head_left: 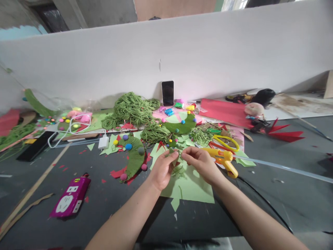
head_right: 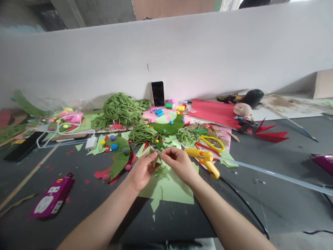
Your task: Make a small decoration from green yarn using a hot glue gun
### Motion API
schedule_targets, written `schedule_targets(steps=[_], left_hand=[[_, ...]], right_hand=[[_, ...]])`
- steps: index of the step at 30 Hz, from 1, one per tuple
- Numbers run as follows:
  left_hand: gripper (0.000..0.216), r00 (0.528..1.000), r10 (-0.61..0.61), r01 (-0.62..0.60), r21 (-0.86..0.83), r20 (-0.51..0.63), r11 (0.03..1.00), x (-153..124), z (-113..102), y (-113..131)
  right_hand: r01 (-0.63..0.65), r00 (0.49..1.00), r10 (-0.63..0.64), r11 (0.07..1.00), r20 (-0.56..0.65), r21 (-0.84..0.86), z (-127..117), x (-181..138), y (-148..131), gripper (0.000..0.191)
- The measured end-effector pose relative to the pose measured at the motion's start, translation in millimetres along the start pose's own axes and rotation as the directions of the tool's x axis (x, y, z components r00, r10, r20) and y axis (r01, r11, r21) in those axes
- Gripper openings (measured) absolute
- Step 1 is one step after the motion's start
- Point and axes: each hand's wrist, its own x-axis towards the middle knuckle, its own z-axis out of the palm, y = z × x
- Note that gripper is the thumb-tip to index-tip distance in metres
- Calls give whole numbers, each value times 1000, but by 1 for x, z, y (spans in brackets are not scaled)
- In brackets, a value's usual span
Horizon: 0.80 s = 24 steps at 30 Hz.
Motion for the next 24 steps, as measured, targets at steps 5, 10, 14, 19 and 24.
schedule_targets(steps=[5,10,14,19,24], left_hand=[[21,999,-26,26,20,20,999,1,-2,0],[22,997,-24,21,50,69,999,3,-6,1],[23,996,-21,17,48,92,999,3,-7,2],[23,996,-41,40,16,80,999,3,-6,2],[25,995,-43,45,-16,87,999,1,-5,2]], right_hand=[[142,986,-157,967,-55,-209,3,-1,0,7],[331,919,-388,856,-71,-397,6,-3,1,7],[391,877,-474,796,-74,-461,4,-4,3,7],[473,819,-573,676,0,-564,2,-4,5,9],[496,795,-606,643,7,-583,3,-4,6,10]])
